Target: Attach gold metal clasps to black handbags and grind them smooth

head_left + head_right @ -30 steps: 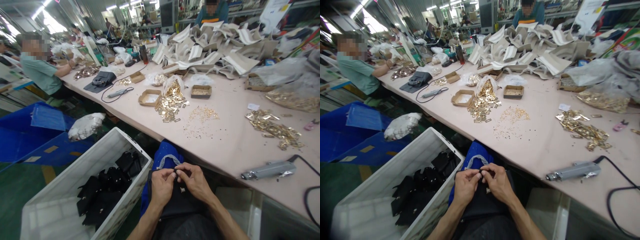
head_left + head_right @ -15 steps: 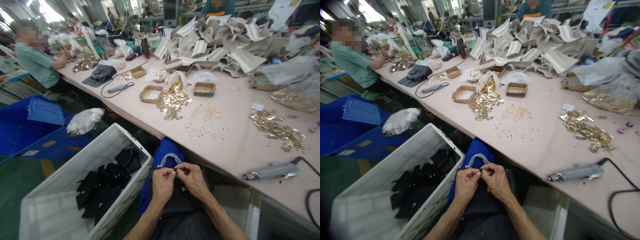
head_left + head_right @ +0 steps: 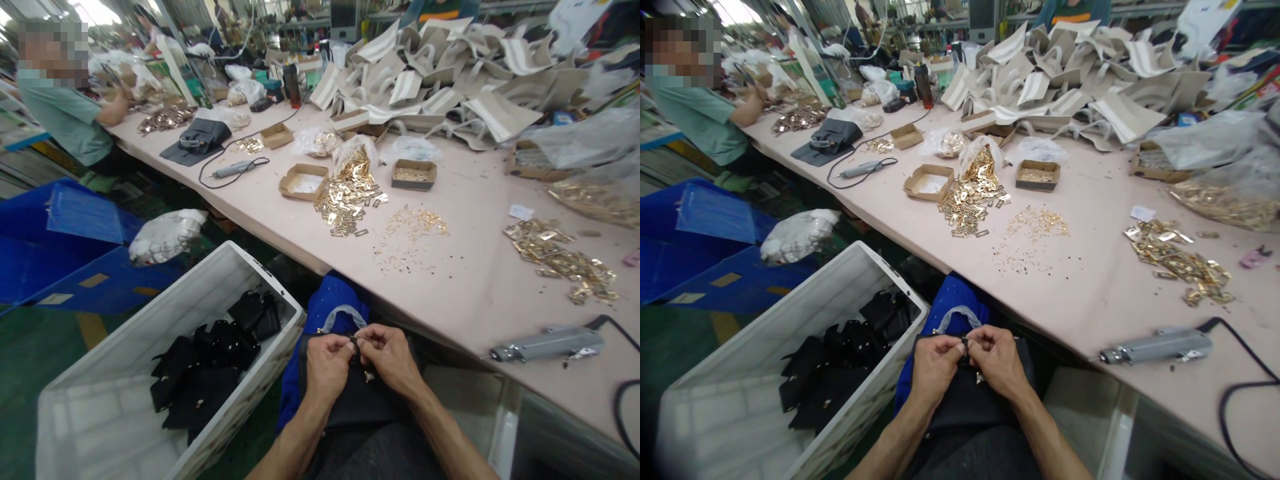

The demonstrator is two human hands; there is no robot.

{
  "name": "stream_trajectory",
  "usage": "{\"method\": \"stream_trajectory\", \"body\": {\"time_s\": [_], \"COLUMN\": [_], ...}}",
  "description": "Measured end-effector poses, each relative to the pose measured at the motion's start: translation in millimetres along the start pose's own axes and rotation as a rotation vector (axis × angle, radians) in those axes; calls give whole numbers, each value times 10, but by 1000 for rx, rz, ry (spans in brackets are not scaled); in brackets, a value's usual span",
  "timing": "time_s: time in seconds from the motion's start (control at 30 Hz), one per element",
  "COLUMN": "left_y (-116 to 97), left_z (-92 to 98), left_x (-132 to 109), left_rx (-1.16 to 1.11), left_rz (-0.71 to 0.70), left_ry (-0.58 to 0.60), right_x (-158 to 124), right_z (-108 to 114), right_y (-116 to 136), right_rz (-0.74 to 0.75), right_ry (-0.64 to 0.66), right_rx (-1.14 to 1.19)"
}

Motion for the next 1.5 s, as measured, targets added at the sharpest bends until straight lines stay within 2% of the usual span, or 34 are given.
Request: {"method": "stream_trajectory", "body": {"time_s": [0.43, 0.67, 0.8, 0.9, 1.03, 1.1, 1.2, 1.3, 1.37, 1.5], "left_y": [-65, -77, -53, -17, 26, 43, 76, 111, 111, 5], "left_z": [9, -14, -23, -45, -141, -140, -98, -96, -113, -190], "left_x": [-26, -26, -23, -18, -37, -48, -43, -36, -48, -116], "left_rx": [121, 131, 128, 93, -17, -26, 8, 0, -11, -5], "left_rz": [-13, -2, 0, 4, 42, 64, 82, 81, 64, -28], "left_ry": [-72, -65, -57, -14, 134, 134, 73, 85, 136, 293], "right_x": [10, 14, 23, 45, 64, 60, 41, 23, 15, 16], "right_z": [-42, -60, -42, -21, 13, 21, 8, -26, -11, 49], "right_y": [-11, -72, -53, -102, -215, -240, -236, -165, -129, -141], "right_rz": [-16, -54, -31, -37, -50, -29, -8, 31, 45, 46], "right_ry": [-79, 4, -23, -59, -86, -81, -40, 24, 16, -52], "right_rx": [-117, -34, -89, -53, -6, -5, -13, -94, -117, 0]}}
Point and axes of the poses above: each hand's wrist, its own x-axis towards the middle knuckle, its own z-axis out of the back of the hand, y = z × x, the point moved 8 cm from there along x, towards the middle knuckle, and after that the axes turned 8 degrees about y, right-handed, at the moved point
